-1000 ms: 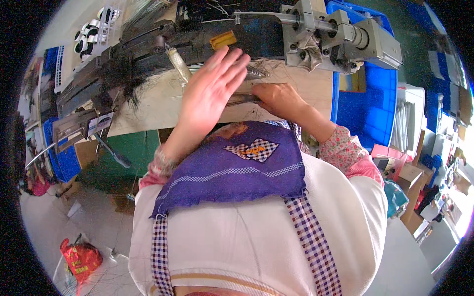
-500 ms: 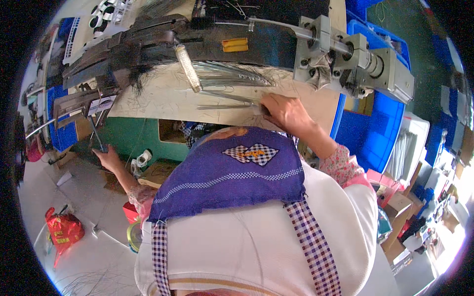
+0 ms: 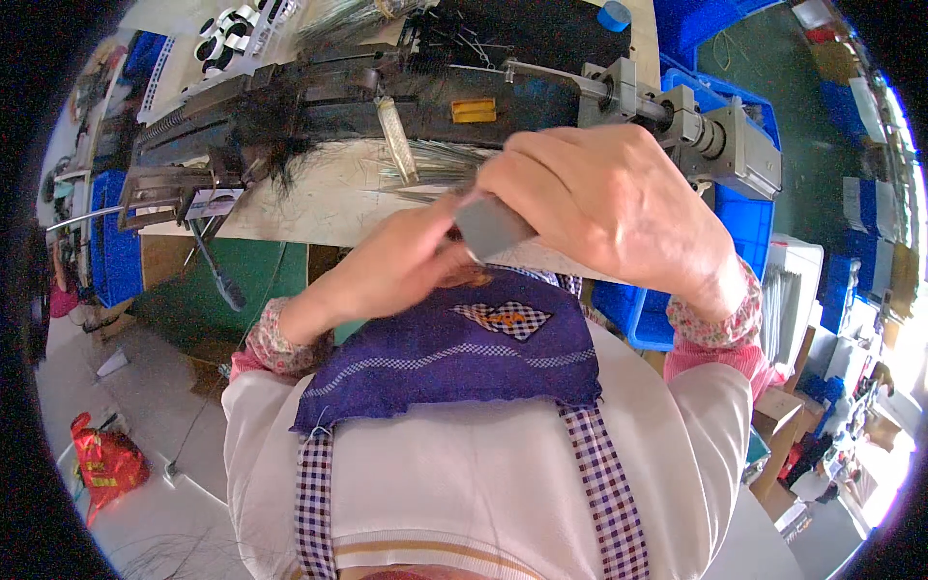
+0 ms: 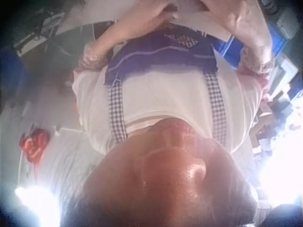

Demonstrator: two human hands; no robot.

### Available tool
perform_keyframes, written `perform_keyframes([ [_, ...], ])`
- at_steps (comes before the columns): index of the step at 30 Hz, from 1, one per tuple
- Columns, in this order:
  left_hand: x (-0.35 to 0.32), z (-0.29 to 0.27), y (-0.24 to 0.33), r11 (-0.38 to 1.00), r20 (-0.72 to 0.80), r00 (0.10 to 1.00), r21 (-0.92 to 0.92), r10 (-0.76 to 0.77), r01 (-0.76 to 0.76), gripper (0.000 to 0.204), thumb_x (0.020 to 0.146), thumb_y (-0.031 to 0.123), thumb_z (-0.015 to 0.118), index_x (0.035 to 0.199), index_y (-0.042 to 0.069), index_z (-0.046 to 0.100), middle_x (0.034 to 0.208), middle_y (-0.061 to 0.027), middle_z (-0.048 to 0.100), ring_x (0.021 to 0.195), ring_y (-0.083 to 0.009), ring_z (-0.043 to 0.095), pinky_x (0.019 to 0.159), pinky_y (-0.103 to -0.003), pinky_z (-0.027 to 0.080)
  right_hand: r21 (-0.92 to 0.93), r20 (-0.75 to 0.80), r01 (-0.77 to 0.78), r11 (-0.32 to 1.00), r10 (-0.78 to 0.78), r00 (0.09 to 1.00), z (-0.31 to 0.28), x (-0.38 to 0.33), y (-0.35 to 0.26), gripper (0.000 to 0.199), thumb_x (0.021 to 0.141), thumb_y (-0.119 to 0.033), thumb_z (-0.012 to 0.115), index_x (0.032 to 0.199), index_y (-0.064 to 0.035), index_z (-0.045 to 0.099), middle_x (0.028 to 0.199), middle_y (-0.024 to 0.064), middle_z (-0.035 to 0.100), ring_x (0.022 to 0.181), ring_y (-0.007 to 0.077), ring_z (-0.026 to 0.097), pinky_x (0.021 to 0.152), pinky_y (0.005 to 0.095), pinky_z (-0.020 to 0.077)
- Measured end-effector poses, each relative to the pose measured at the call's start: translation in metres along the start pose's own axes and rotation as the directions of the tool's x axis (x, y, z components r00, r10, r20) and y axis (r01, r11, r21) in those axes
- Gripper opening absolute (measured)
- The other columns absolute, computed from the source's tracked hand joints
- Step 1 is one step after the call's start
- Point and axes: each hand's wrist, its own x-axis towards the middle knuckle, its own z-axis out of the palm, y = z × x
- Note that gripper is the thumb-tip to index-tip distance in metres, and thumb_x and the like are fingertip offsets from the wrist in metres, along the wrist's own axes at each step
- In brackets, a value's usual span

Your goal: Assemble and trim false eyelash strips using a specialized industrial machine and pliers.

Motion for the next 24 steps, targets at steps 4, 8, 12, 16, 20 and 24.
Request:
perform_keyframes([
  [4,-0.042,-0.018,-0.052,0.962,-0.224,0.942,-0.165,-0.250,0.216,0.021,0.099,0.018,0.043,0.093,0.002,0.055,0.087,-0.0072,0.058,0.071,-0.0174,0.057,0.064,-0.032,0.048,0.038,-0.119,-0.179,0.983,0.183,0.976,0.013,0.001,0.029,0.027,0.069,-0.002,0.065,0.095,-0.0024,0.060,0.078,0.0109,0.056,0.073,0.0293,0.060,0.062,0.0349,0.0477],
  [8,-0.021,0.008,-0.074,0.717,-0.334,0.793,-0.675,-0.509,0.175,0.015,0.099,0.018,0.044,0.090,0.008,0.051,0.084,-0.0007,0.052,0.067,-0.0094,0.047,0.061,-0.023,0.041,-0.068,-0.273,-0.200,0.978,0.174,0.946,0.057,0.015,0.080,0.021,0.078,-0.002,0.061,0.099,-0.0039,0.061,0.089,0.0091,0.059,0.085,0.0297,0.060,0.071,0.0355,0.0502],
  [12,0.010,0.025,-0.026,0.408,-0.123,0.856,-0.906,-0.502,0.109,0.012,0.098,0.020,0.049,0.093,0.009,0.051,0.079,-0.0004,0.049,0.055,-0.0073,0.039,0.051,-0.022,0.036,-0.289,-0.248,-0.146,0.946,0.073,0.966,0.075,0.032,0.087,0.011,0.076,-0.005,0.058,0.086,-0.0059,0.060,0.082,0.0080,0.056,0.083,0.0261,0.060,0.069,0.0352,0.0526],
  [16,0.006,-0.020,-0.002,0.045,-0.098,0.930,-0.995,-0.354,-0.088,0.013,0.097,0.021,0.049,0.094,0.009,0.054,0.078,-0.0007,0.047,0.045,-0.0040,0.031,0.038,-0.021,0.025,-0.288,-0.218,-0.138,0.947,0.076,0.973,0.075,0.037,0.089,0.013,0.071,-0.003,0.058,0.084,-0.0046,0.059,0.083,0.0086,0.056,0.081,0.0266,0.060,0.068,0.0352,0.0527],
  [20,-0.012,-0.063,-0.028,-0.511,-0.200,0.976,-0.832,-0.083,-0.214,0.013,0.097,0.013,0.047,0.097,0.003,0.055,0.095,-0.0060,0.043,0.040,-0.0029,0.028,0.034,-0.020,0.022,-0.318,-0.214,-0.146,0.937,0.079,0.974,0.075,0.035,0.081,0.014,0.070,0.000,0.058,0.084,-0.0025,0.058,0.084,0.0102,0.055,0.083,0.0278,0.060,0.070,0.0361,0.0529],
  [24,-0.046,-0.077,-0.052,-0.144,-0.500,0.795,-0.808,-0.343,-0.571,0.021,0.099,0.020,0.043,0.101,0.004,0.057,0.064,0.0028,0.038,0.039,-0.0032,0.025,0.035,-0.020,0.017,-0.199,-0.213,-0.185,0.962,0.142,0.967,0.071,0.028,0.070,0.015,0.069,0.002,0.058,0.084,-0.0013,0.058,0.084,0.0115,0.055,0.085,0.0294,0.060,0.073,0.0376,0.0528],
])
